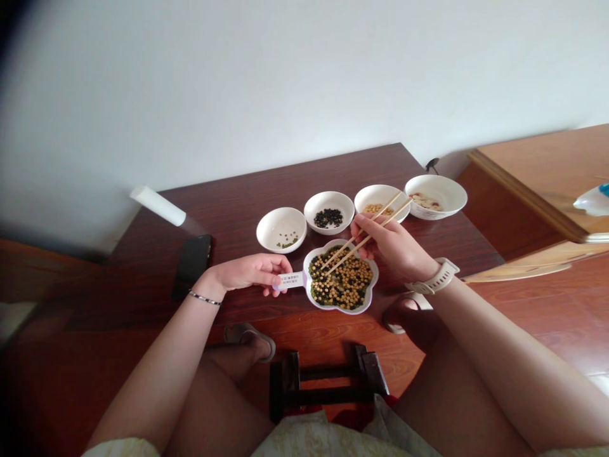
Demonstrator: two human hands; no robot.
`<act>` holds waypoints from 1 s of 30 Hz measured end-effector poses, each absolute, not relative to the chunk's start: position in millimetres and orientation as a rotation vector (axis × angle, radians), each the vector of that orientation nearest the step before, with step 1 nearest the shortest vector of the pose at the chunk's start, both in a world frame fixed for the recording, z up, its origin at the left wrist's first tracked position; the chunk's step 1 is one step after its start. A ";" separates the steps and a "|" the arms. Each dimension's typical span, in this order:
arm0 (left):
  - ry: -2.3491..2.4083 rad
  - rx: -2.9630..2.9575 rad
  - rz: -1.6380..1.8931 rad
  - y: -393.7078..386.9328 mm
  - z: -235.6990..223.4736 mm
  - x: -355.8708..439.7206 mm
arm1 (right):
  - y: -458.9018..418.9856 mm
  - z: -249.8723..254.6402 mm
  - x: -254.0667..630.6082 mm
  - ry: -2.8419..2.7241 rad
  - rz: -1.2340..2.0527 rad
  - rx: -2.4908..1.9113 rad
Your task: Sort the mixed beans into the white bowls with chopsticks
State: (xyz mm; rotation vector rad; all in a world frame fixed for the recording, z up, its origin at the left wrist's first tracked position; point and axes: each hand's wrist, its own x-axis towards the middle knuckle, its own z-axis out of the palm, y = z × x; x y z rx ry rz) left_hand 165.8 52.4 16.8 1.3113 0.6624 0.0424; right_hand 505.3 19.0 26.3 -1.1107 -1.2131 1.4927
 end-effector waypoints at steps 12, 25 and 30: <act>0.677 1.330 0.029 52.8 18.1 166.4 | 18.8 28.0 506.1 -1.247 1.437 -1.162; 0.677 1.327 0.036 52.2 17.1 166.4 | 19.0 27.1 504.5 -1.288 1.417 -1.108; 0.674 1.324 0.039 52.3 16.7 166.7 | 19.5 23.8 503.5 -1.298 1.427 -1.113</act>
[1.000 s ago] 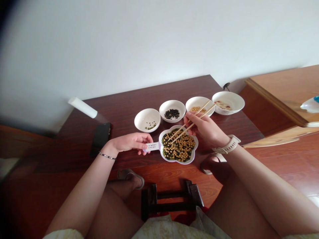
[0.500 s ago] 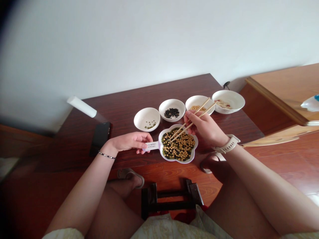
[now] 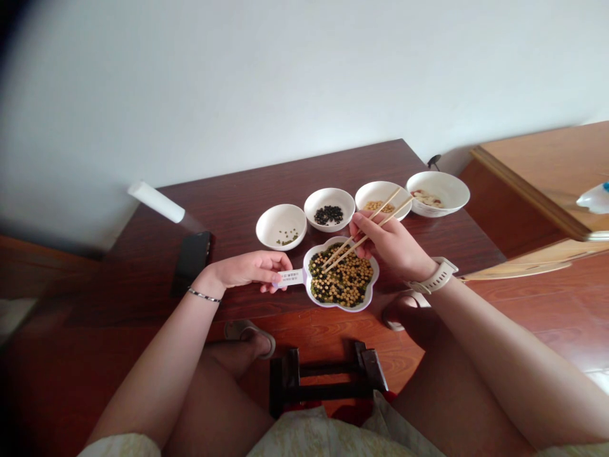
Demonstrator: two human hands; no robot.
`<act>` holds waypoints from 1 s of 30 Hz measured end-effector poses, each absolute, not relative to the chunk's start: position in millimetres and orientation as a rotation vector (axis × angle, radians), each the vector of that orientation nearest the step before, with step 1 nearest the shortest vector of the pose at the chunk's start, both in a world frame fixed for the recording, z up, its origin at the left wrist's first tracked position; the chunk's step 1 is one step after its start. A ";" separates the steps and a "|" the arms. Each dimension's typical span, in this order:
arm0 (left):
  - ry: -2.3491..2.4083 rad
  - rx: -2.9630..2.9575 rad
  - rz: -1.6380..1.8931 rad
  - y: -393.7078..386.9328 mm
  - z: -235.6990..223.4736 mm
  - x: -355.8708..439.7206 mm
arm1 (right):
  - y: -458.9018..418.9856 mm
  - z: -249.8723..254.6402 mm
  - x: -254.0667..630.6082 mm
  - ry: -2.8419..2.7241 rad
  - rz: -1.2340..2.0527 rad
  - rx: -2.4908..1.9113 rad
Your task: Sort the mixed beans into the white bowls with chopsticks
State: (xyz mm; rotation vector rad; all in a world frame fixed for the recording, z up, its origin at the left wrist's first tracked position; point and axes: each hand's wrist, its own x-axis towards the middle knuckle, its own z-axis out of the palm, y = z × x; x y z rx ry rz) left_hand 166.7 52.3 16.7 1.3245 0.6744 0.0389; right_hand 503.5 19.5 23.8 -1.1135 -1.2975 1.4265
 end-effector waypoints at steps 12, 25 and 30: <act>0.671 1.325 0.046 52.7 14.6 166.0 | 16.8 25.0 499.8 -1.326 1.410 -1.114; 0.660 1.322 0.050 52.8 14.6 166.4 | 17.0 24.7 500.1 -1.319 1.435 -1.120; 0.664 1.332 0.052 52.5 14.0 166.4 | 17.4 23.1 499.6 -1.313 1.421 -1.120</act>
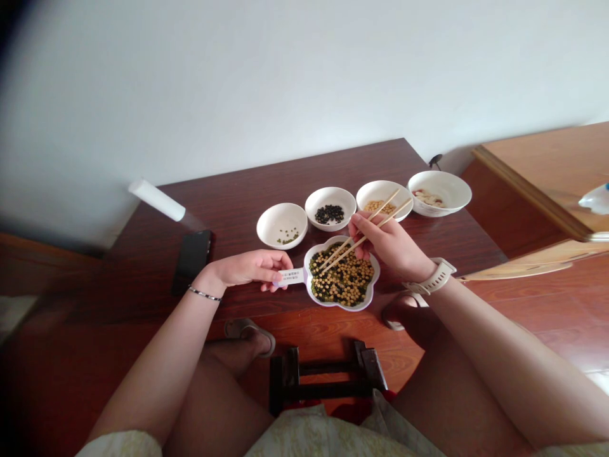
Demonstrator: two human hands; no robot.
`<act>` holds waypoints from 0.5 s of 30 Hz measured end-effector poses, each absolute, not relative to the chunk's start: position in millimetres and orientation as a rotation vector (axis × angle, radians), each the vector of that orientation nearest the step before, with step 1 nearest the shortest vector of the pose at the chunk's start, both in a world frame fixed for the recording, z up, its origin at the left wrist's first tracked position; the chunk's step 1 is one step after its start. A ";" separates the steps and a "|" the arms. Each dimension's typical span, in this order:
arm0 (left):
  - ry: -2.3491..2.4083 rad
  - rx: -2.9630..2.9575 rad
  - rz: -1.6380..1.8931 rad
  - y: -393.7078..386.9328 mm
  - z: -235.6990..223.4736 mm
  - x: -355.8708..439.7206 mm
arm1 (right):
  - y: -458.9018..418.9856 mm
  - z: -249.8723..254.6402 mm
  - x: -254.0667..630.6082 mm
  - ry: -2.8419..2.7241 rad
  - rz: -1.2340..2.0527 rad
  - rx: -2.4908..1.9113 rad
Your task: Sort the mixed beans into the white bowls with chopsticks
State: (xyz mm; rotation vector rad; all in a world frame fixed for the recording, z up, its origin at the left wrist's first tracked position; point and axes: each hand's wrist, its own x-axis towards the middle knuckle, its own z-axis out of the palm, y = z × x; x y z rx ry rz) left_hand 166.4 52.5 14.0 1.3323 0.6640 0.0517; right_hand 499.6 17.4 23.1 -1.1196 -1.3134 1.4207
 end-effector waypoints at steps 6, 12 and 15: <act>0.666 1.326 0.055 52.4 13.6 166.2 | 17.3 25.7 500.1 -1.258 1.436 -1.100; 0.655 1.319 0.057 52.7 12.2 165.2 | 17.6 29.9 503.6 -1.185 1.465 -1.110; 0.652 1.316 0.048 53.2 12.5 165.2 | 18.5 27.0 503.8 -1.211 1.485 -1.107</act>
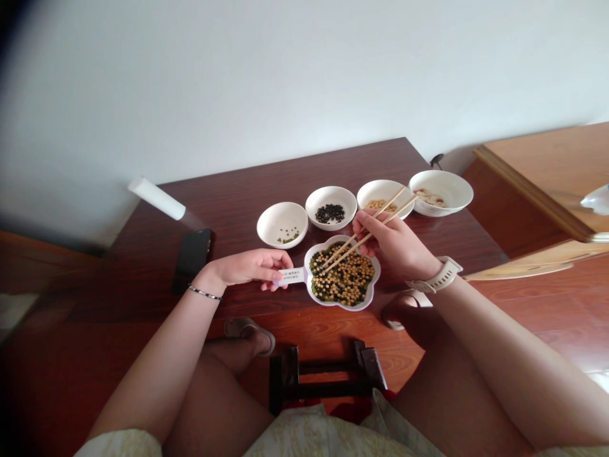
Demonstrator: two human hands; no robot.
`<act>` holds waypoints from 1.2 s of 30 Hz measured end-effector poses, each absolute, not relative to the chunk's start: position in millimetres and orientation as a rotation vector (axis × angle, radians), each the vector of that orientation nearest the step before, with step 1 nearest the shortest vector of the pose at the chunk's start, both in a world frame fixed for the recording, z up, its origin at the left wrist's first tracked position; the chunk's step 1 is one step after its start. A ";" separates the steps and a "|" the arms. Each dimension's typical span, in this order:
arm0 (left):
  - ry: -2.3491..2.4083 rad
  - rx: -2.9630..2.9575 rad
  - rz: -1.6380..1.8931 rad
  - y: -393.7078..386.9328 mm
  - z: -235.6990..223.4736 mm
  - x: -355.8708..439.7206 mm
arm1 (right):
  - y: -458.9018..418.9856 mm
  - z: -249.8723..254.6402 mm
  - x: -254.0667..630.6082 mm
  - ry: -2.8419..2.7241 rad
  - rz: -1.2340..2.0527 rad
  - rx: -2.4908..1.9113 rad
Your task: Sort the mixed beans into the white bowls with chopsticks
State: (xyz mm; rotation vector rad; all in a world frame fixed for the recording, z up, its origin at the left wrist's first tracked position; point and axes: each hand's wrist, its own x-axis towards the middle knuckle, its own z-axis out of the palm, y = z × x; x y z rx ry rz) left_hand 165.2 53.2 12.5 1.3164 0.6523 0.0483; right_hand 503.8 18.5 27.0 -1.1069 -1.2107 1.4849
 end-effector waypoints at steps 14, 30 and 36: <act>0.650 1.307 0.053 52.6 14.7 166.6 | 17.6 31.5 502.8 -1.122 1.476 -1.083; 0.648 1.314 0.049 52.0 15.4 165.0 | 43.0 36.9 502.7 -0.900 1.180 -0.870; 0.641 1.318 0.048 51.6 17.3 165.3 | 54.4 33.0 511.1 -0.849 0.909 -0.904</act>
